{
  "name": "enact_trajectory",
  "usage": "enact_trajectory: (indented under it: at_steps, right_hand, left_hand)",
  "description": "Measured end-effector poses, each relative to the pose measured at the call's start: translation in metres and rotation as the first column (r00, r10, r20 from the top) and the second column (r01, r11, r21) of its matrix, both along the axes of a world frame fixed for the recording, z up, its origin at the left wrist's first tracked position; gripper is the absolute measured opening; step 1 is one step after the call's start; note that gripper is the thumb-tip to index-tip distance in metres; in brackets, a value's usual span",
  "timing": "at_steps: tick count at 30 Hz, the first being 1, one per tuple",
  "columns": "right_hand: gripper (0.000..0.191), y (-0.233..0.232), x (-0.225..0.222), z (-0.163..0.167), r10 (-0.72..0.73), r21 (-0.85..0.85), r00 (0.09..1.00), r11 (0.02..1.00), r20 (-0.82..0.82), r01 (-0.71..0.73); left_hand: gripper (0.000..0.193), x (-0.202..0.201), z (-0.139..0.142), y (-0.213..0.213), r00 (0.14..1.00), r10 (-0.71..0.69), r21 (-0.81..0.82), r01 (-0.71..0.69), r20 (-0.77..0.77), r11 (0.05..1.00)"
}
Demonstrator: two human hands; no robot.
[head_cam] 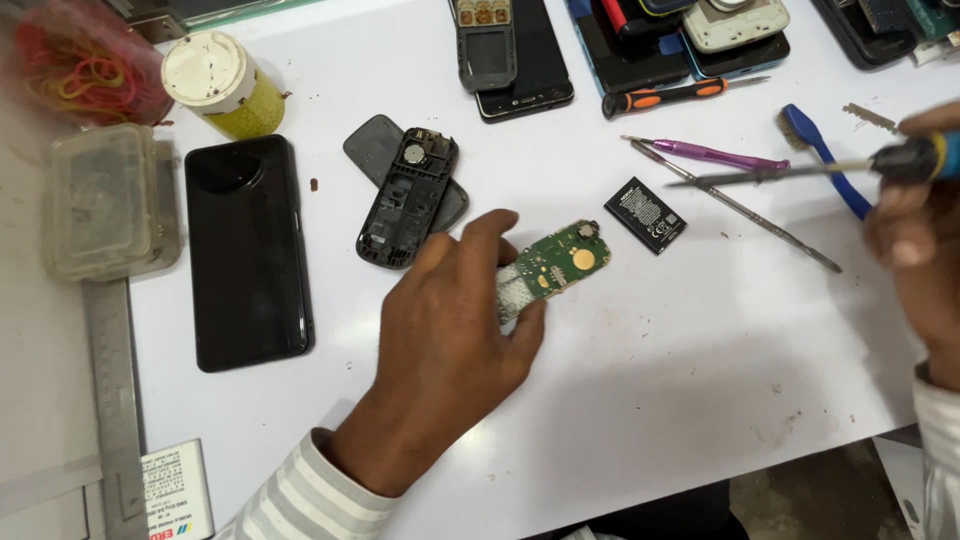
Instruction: The person removes the battery from a feature phone, pries off the back cover and keypad assembly using a pry tool, separates the front housing, and extracts the green motherboard. They then hold the board and pry at its edge with a screwdriver while the phone shell, battery, and other phones sit on the workbench.
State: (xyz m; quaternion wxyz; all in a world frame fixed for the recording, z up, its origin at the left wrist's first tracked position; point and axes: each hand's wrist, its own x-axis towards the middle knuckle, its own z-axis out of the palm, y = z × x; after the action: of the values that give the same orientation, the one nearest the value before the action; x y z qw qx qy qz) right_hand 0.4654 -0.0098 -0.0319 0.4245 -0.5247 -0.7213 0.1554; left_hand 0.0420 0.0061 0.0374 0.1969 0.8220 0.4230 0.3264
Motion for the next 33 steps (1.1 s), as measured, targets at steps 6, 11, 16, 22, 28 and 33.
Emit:
enact_trajectory:
  at_steps: [6,11,16,22,28,33]
  right_hand:
    - [0.025,-0.072,-0.087,0.036,-0.239,-0.302,0.755,0.952,-0.611,0.058]
    - [0.034,-0.085,-0.108,0.036,-0.341,-0.390,0.688,0.916,-0.641,0.091]
    - [0.041,-0.079,-0.119,0.030,-0.433,-0.452,0.582,0.883,-0.688,0.124]
    - [0.043,-0.071,-0.128,0.035,-0.446,-0.450,0.606,0.879,-0.659,0.159]
    - [0.038,-0.074,-0.131,0.032,-0.498,-0.470,0.556,0.858,-0.665,0.206]
    - [0.035,-0.075,-0.126,0.027,-0.496,-0.482,0.553,0.857,-0.670,0.185]
  left_hand:
    - [0.064,0.002,-0.003,-0.007,0.998,-0.059,-0.013,0.059,0.026,0.998]
    - [0.066,0.002,-0.006,-0.008,0.997,-0.068,-0.010,0.068,0.033,0.998]
    - [0.066,0.003,-0.008,-0.007,0.997,-0.066,-0.001,0.066,0.046,0.998]
    - [0.066,0.004,-0.008,-0.005,0.997,-0.071,0.008,0.071,0.036,0.997]
    - [0.067,0.004,-0.007,-0.004,0.997,-0.072,-0.016,0.073,0.032,0.997]
    - [0.067,0.005,-0.007,-0.005,0.997,-0.071,-0.020,0.072,0.031,0.997]
